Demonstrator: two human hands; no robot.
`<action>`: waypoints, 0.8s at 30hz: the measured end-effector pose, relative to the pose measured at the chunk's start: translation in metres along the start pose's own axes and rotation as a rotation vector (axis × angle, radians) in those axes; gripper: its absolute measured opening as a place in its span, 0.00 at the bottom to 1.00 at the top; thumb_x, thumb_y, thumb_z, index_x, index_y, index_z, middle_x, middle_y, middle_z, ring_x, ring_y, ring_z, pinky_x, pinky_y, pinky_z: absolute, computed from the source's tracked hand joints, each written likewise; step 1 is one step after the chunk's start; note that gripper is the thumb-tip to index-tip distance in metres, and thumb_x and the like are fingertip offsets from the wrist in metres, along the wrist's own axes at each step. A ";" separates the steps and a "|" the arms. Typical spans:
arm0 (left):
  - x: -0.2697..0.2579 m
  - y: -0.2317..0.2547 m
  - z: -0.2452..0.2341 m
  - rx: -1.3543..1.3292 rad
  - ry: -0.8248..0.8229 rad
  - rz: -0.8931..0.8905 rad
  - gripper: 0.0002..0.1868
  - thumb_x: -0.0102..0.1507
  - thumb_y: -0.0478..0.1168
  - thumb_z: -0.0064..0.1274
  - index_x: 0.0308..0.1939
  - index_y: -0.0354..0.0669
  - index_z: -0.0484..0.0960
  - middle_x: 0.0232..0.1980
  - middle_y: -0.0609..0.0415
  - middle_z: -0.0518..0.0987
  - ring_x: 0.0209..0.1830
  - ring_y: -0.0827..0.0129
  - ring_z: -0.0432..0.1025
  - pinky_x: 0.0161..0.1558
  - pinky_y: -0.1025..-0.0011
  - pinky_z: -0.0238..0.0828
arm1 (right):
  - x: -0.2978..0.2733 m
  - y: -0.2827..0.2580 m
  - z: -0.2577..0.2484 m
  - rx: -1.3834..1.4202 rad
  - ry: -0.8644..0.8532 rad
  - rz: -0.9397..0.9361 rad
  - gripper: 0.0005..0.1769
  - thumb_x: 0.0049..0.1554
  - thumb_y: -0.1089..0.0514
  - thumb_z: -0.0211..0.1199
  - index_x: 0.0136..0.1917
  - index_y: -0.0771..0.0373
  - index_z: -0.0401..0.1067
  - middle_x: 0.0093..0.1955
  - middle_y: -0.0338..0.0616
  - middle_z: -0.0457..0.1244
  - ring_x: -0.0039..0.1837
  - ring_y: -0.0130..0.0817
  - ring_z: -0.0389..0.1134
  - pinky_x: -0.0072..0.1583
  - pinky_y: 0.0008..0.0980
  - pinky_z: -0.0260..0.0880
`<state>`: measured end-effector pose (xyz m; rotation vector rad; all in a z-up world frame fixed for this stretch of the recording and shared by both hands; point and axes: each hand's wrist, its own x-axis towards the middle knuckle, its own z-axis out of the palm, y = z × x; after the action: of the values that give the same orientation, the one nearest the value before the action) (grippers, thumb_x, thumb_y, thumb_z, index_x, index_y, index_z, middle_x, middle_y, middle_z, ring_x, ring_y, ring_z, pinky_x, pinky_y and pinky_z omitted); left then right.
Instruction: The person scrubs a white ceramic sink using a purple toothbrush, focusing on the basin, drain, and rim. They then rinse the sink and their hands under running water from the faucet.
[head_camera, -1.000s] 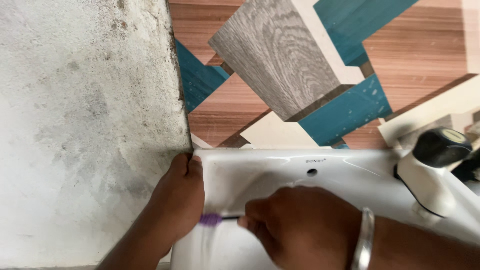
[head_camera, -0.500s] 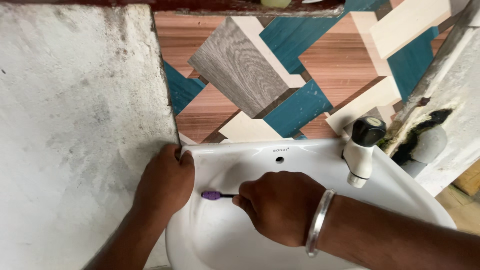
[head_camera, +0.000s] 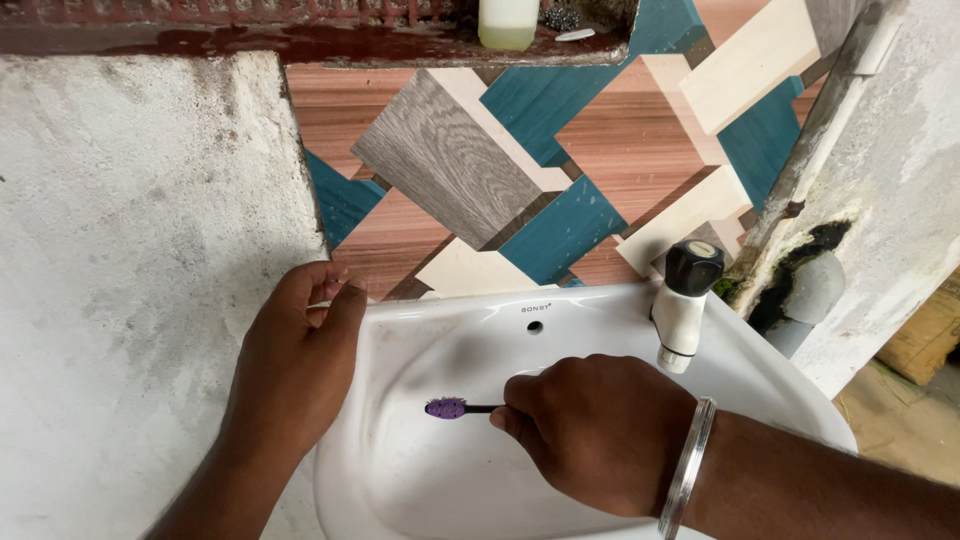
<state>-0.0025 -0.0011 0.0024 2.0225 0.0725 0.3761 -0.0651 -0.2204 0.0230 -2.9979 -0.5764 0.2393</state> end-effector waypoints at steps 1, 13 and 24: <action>-0.001 0.001 0.000 -0.021 0.001 -0.022 0.25 0.65 0.53 0.50 0.61 0.43 0.76 0.58 0.50 0.82 0.56 0.65 0.77 0.59 0.65 0.70 | 0.000 0.000 0.001 0.012 -0.010 0.013 0.18 0.63 0.42 0.48 0.46 0.53 0.73 0.32 0.48 0.67 0.39 0.50 0.71 0.45 0.52 0.71; -0.011 -0.001 -0.005 -0.058 -0.043 0.122 0.45 0.69 0.72 0.33 0.75 0.41 0.65 0.75 0.40 0.66 0.75 0.52 0.61 0.69 0.55 0.56 | -0.002 0.009 0.008 0.029 0.052 -0.001 0.22 0.63 0.39 0.49 0.43 0.55 0.73 0.35 0.46 0.68 0.42 0.51 0.70 0.48 0.52 0.70; -0.003 -0.017 0.003 -0.100 -0.029 0.052 0.38 0.67 0.59 0.52 0.76 0.44 0.64 0.73 0.41 0.65 0.68 0.49 0.64 0.64 0.56 0.64 | -0.012 0.013 0.006 0.012 0.047 -0.010 0.23 0.65 0.38 0.49 0.43 0.55 0.73 0.36 0.47 0.68 0.43 0.51 0.70 0.49 0.52 0.70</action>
<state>-0.0024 0.0041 -0.0142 1.9338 -0.0168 0.3753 -0.0725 -0.2369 0.0177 -2.9792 -0.5823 0.1702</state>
